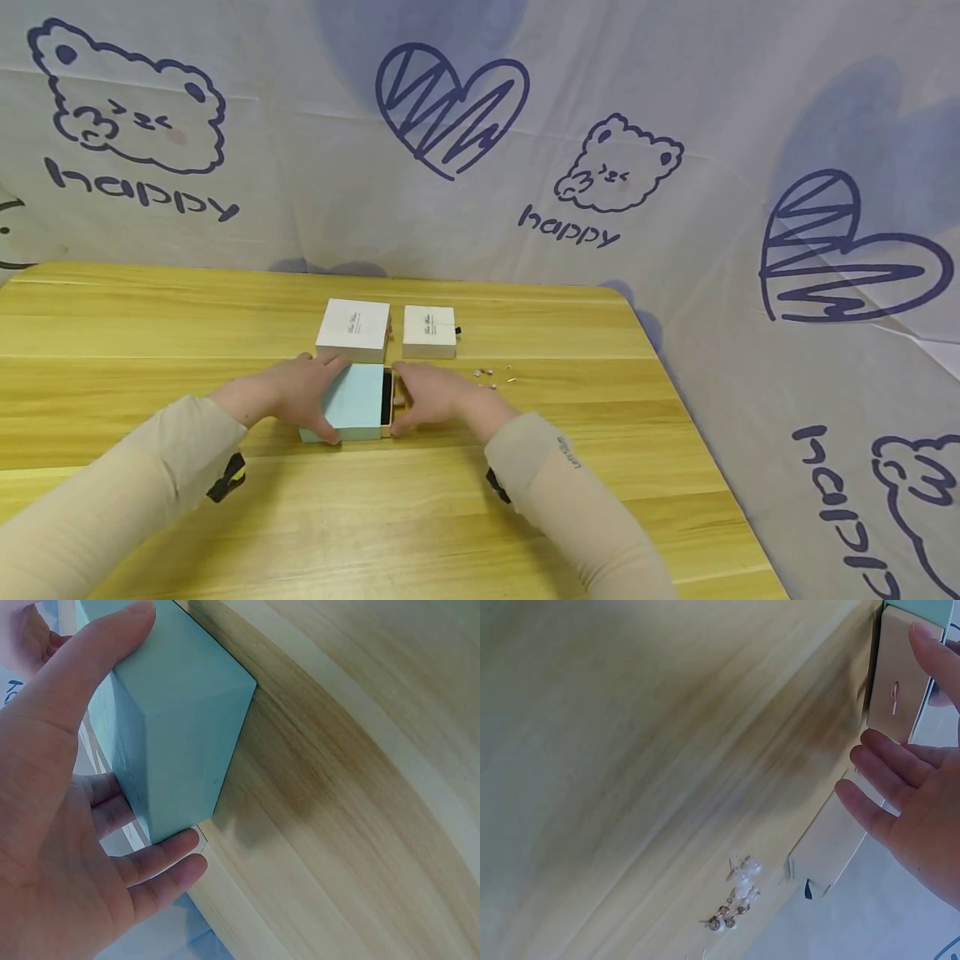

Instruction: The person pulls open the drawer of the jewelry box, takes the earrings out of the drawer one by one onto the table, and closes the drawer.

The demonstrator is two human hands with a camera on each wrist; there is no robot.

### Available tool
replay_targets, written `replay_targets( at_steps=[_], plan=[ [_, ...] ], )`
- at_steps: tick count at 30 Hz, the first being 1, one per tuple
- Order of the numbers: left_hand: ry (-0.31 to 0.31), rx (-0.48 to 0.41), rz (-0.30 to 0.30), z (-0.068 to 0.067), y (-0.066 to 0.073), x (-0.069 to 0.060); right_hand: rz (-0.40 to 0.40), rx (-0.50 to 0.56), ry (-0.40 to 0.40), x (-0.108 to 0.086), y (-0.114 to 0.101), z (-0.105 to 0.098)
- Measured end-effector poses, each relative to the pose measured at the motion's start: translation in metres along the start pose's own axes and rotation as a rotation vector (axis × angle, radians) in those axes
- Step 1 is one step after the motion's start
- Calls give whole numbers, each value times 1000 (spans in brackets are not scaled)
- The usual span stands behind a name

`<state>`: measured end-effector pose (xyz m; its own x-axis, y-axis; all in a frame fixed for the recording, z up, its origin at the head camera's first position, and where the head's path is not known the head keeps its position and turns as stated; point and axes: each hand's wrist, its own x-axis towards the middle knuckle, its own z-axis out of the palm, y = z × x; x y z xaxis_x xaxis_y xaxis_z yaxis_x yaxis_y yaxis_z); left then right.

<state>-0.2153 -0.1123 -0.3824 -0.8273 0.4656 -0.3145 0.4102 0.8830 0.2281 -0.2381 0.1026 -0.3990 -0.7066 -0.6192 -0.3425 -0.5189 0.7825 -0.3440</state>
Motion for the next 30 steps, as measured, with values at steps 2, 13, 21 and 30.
replay_targets(
  at_steps=[2, 13, 21, 30],
  plan=[
    [5, -1, 2, 0, 0, 0, -5, 6, 2, 1, -1, 1],
    [23, 14, 3, 2, 1, -2, -30, 45, 26, 8, -8, 6],
    [27, 61, -6, 0, 2, -1, -99, 212, 26, 5, -20, 5],
    [7, 105, -13, 0, -7, -8, -31, 81, 19, 1, -18, 6]
  ],
)
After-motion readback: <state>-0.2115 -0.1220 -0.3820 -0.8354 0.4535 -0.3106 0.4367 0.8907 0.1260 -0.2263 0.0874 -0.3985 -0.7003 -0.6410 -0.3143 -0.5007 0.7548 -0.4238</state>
